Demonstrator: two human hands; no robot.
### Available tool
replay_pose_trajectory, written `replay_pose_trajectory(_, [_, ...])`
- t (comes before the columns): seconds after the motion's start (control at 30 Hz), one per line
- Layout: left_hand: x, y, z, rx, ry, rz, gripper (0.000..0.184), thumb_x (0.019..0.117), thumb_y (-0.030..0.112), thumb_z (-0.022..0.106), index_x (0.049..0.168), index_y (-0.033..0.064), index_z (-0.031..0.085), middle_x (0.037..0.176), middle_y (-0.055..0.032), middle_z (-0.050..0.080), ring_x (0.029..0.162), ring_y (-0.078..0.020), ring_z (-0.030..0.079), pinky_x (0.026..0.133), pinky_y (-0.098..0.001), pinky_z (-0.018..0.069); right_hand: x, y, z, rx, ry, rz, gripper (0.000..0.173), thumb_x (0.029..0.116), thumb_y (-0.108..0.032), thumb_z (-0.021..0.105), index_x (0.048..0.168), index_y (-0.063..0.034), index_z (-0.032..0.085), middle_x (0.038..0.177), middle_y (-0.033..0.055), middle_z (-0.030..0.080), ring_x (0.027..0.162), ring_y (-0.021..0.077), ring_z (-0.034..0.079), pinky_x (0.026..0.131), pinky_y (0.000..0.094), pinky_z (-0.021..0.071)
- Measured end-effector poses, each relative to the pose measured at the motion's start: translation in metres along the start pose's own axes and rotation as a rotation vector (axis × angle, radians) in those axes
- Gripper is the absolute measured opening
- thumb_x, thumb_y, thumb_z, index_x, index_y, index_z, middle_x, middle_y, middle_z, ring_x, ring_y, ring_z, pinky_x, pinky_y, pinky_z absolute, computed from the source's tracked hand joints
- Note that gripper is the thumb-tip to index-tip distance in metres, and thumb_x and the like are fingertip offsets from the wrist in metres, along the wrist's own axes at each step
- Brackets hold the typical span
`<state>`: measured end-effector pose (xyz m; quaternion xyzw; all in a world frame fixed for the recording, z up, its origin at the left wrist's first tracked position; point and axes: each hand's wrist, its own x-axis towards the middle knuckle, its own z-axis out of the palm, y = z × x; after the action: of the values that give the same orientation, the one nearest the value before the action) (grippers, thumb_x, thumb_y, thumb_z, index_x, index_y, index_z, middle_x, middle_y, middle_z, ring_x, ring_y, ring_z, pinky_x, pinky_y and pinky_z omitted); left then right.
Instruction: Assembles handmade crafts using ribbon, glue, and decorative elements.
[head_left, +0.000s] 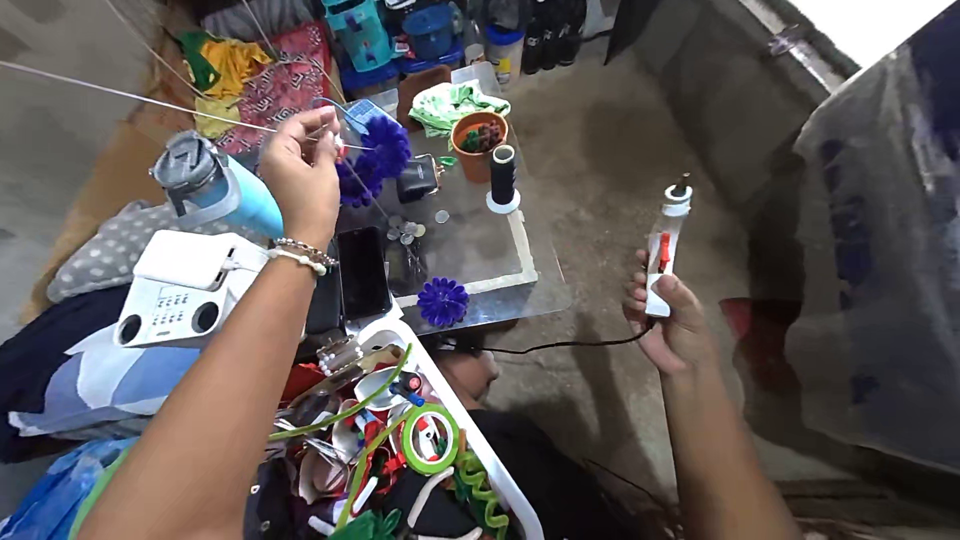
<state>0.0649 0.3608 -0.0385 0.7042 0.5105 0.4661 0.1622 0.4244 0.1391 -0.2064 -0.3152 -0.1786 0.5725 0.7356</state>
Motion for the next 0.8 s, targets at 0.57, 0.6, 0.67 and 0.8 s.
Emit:
replay_pose_trajectory(0.57, [-0.061, -0.007, 0.06, -0.411, -0.633, 0.051, 0.016, 0.0912, -0.011, 0.062, 0.099, -0.0038, 0.075, 0.112, -0.01, 0.075, 0.105, -0.0104, 0.071, 0.095, -0.0262, 0.0571, -0.024, -0.016, 0.006, 0.005, -0.252, -0.084, 0.039, 0.0882, -0.026, 0.079, 0.123, -0.0171, 0.063, 0.116, -0.0018, 0.07, 0.07, 0.0029, 0.064, 0.059, 0.0178, 0.0546])
replay_pose_trajectory(0.6, [-0.063, -0.009, 0.061, -0.393, -0.647, 0.042, 0.016, 0.0922, -0.011, 0.062, 0.1, -0.0041, 0.075, 0.115, -0.0115, 0.074, 0.108, -0.0116, 0.071, 0.097, -0.027, 0.0564, -0.025, -0.014, 0.008, 0.002, -0.25, -0.073, 0.04, 0.0883, -0.026, 0.079, 0.124, -0.017, 0.062, 0.117, -0.0016, 0.07, 0.069, 0.0029, 0.064, 0.058, 0.0179, 0.0546])
replay_pose_trajectory(0.67, [-0.063, -0.011, 0.061, -0.328, -0.682, 0.063, 0.016, 0.095, -0.006, 0.062, 0.102, -0.0021, 0.076, 0.123, -0.0126, 0.072, 0.115, -0.0125, 0.068, 0.1, -0.0275, 0.0546, -0.026, -0.011, 0.011, -0.005, -0.254, -0.061, 0.043, 0.0889, -0.026, 0.078, 0.125, -0.0159, 0.059, 0.115, -0.001, 0.071, 0.067, 0.0035, 0.064, 0.057, 0.0183, 0.0545])
replay_pose_trajectory(0.8, [-0.061, 0.004, 0.053, -0.256, -0.713, 0.061, 0.02, 0.0986, -0.002, 0.059, 0.111, 0.0001, 0.075, 0.133, -0.0112, 0.067, 0.121, -0.0109, 0.065, 0.101, -0.0258, 0.0531, -0.025, -0.006, 0.015, -0.016, -0.304, -0.057, 0.04, 0.0919, -0.028, 0.076, 0.127, -0.0154, 0.06, 0.115, 0.001, 0.072, 0.069, 0.0044, 0.065, 0.059, 0.0193, 0.0553])
